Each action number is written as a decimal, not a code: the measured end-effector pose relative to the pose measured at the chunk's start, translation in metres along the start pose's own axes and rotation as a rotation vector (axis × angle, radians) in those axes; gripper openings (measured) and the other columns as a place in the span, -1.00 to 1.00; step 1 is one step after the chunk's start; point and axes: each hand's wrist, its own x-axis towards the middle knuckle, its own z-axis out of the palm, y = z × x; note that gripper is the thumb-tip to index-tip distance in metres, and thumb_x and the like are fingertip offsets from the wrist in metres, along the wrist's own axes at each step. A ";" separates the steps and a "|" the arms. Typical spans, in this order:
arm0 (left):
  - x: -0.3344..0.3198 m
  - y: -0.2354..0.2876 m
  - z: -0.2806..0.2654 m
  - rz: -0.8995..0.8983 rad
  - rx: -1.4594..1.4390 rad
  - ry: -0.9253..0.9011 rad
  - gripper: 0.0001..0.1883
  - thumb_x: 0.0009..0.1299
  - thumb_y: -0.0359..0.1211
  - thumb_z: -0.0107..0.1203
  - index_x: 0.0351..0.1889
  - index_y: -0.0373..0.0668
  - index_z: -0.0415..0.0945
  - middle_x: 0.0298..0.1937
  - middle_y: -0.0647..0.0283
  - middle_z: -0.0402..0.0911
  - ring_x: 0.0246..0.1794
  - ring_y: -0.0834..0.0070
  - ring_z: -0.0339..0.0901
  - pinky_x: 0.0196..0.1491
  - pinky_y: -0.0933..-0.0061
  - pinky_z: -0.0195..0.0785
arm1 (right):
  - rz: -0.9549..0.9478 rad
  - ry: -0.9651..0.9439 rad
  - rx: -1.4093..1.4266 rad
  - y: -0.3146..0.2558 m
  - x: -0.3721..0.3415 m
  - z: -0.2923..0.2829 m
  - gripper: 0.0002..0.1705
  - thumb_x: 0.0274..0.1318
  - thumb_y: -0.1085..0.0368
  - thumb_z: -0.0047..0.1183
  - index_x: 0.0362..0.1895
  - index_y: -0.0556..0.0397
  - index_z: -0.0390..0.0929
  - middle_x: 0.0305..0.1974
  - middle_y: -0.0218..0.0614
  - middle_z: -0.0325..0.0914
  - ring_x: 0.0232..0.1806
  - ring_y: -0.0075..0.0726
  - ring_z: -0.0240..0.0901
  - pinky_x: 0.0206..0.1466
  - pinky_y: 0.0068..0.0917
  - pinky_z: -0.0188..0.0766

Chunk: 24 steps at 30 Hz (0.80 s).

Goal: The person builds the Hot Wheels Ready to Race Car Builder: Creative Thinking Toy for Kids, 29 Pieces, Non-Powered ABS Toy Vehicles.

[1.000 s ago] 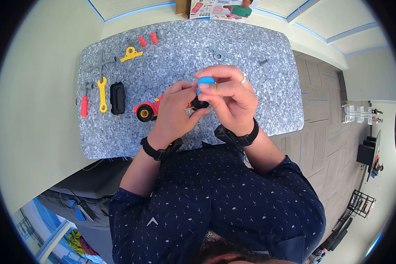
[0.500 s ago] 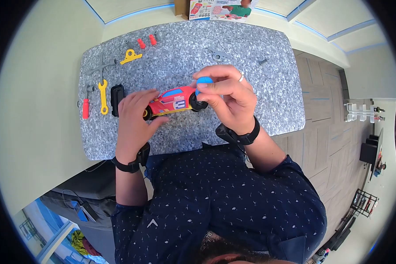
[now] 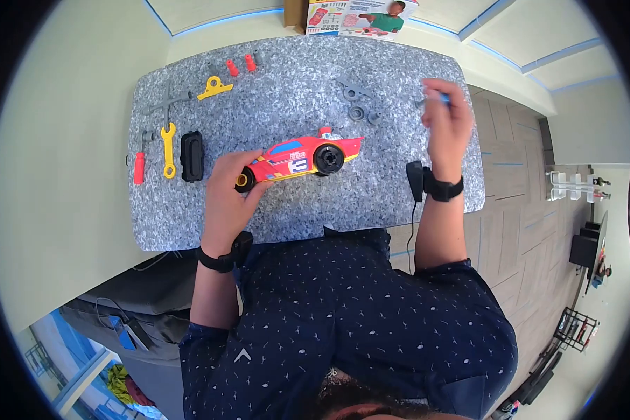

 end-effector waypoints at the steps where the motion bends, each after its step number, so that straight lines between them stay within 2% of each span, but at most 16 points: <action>1: 0.001 0.001 0.002 0.017 0.010 -0.004 -0.42 0.29 -0.46 0.58 0.31 -0.18 0.71 0.18 0.04 0.77 0.23 0.02 0.69 0.29 0.10 0.54 | 0.021 -0.042 -0.377 0.013 0.000 0.000 -0.72 0.42 0.29 0.42 0.11 0.10 0.77 -0.08 -0.18 0.71 -0.13 -0.24 0.71 -0.08 -0.32 0.58; 2: 0.002 0.003 0.005 0.032 0.020 -0.006 -0.42 0.31 -0.46 0.57 0.32 -0.18 0.71 0.18 0.04 0.77 0.22 0.04 0.70 0.30 0.14 0.54 | -0.067 -0.123 -0.507 0.025 -0.004 -0.001 -0.61 0.26 0.25 0.56 0.12 0.05 0.78 -0.05 -0.15 0.70 -0.05 -0.08 0.70 0.03 -0.21 0.60; 6: 0.001 0.011 0.014 0.010 0.004 0.005 -0.42 0.32 -0.46 0.57 0.33 -0.18 0.71 0.18 0.03 0.76 0.22 0.04 0.71 0.30 0.14 0.54 | -0.003 -0.238 -0.614 0.053 -0.018 0.007 -0.53 0.14 0.28 0.63 0.14 0.00 0.80 0.02 -0.10 0.72 0.05 0.11 0.71 0.13 -0.03 0.65; 9: 0.002 0.013 0.019 0.066 0.050 0.006 -0.43 0.32 -0.45 0.57 0.32 -0.18 0.71 0.19 0.03 0.77 0.22 0.04 0.70 0.30 0.12 0.54 | -0.090 -0.303 -0.551 0.057 -0.019 0.016 -0.56 0.15 0.29 0.61 0.12 0.00 0.81 0.04 -0.09 0.74 0.09 0.14 0.73 0.13 -0.03 0.66; 12: 0.001 0.011 0.025 0.096 0.061 0.008 -0.41 0.31 -0.46 0.58 0.33 -0.16 0.71 0.20 0.05 0.78 0.22 0.07 0.72 0.29 0.13 0.56 | -0.129 -0.498 -0.517 0.054 -0.009 0.026 -0.58 0.14 0.29 0.60 0.09 0.00 0.82 0.03 -0.09 0.77 0.11 0.15 0.75 0.13 -0.01 0.68; 15: -0.003 0.015 0.031 -0.033 -0.048 0.025 -0.38 0.28 -0.45 0.64 0.32 -0.18 0.68 0.21 0.11 0.80 0.24 0.21 0.74 0.31 0.21 0.59 | -0.181 -0.635 -0.677 0.058 0.004 0.036 -0.56 0.11 0.25 0.61 0.08 -0.02 0.81 0.01 -0.10 0.79 0.08 0.16 0.77 0.14 0.02 0.69; 18: -0.011 0.003 0.039 -0.140 -0.338 0.060 -0.34 0.25 -0.46 0.69 0.31 -0.19 0.64 0.23 0.14 0.81 0.28 0.35 0.74 0.38 0.29 0.58 | -0.157 -0.782 -0.790 0.053 0.022 0.041 -0.55 0.10 0.21 0.61 0.07 -0.02 0.81 0.01 -0.11 0.80 0.09 0.16 0.78 0.17 0.05 0.70; 21: -0.016 0.001 0.035 -0.109 -0.307 0.010 -0.35 0.25 -0.47 0.70 0.28 -0.20 0.62 0.29 0.15 0.78 0.34 0.42 0.71 0.43 0.31 0.57 | -0.245 -0.881 -0.859 0.055 0.028 0.050 -0.56 0.08 0.18 0.62 0.05 -0.02 0.81 -0.01 -0.10 0.81 0.06 0.16 0.80 0.13 0.07 0.73; 24: -0.021 -0.010 0.038 -0.103 -0.457 -0.014 -0.35 0.27 -0.50 0.68 0.32 -0.21 0.62 0.35 0.14 0.75 0.38 0.39 0.70 0.46 0.30 0.55 | -0.276 -0.964 -0.989 0.057 0.028 0.062 -0.63 0.14 0.18 0.56 0.00 -0.02 0.80 -0.06 -0.08 0.82 0.01 0.18 0.82 0.06 0.09 0.76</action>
